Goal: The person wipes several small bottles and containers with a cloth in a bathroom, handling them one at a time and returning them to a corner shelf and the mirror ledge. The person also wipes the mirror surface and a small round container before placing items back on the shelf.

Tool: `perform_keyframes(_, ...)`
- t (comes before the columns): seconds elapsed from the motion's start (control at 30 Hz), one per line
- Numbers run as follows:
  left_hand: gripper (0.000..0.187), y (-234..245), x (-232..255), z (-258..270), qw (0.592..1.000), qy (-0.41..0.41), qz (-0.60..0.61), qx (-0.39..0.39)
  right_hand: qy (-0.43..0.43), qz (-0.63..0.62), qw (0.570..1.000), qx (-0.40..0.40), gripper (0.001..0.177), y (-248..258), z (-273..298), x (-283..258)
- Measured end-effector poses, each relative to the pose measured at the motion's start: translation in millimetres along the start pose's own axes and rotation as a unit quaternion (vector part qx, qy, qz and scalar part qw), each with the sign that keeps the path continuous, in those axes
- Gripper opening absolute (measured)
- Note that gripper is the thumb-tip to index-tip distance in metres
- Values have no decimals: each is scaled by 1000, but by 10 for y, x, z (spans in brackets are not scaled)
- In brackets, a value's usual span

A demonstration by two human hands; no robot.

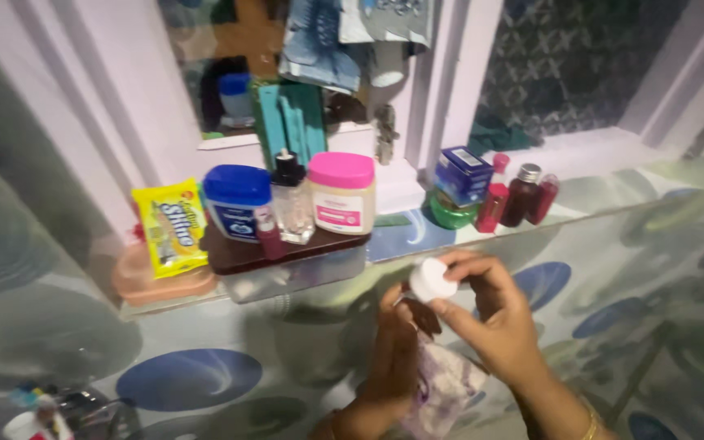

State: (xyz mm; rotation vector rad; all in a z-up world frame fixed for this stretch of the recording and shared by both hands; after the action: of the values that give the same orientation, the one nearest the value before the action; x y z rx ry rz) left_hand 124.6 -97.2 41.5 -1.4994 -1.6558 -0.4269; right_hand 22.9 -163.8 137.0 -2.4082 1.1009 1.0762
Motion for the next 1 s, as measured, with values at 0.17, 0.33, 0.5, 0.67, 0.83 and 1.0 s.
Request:
perform_keyframes(0.17,41,-287,24,-132,999,2,-34,4,-46,116,992,-24,27,253,243,117)
perform_keyframes(0.33,44,-672,-211,-211,993,82,80,-37,-112,187,975,-38,48,599,230,116)
perform_keyframes(0.5,45,-1066,-621,-317,974,129,184,-9,-169,364,914,-57,46,1025,215,93)
perform_keyframes(0.67,59,-1248,-923,-279,996,87,6,-35,-63,352,926,-120,48,1271,193,-91)
perform_keyframes(0.83,59,-1587,-1173,-168,906,55,380,-176,-53,299,934,-187,52,1564,192,-70)
perform_keyframes(1.0,76,-1683,-1190,-277,985,-54,-99,-134,-13,335,908,-250,50,1705,134,-184)
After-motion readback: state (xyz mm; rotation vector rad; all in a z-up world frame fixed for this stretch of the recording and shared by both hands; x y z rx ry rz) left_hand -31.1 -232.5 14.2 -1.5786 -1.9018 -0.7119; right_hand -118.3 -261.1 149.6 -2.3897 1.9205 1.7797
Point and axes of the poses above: each hand's wrist, its own z-axis away from the middle knuckle, its own y-axis out of the back of the hand, x = y × z, the point moved 10 cm from there along -z, towards the middle knuckle, and after that the axes turned 4 degrees about z, right-handed, at the moved point
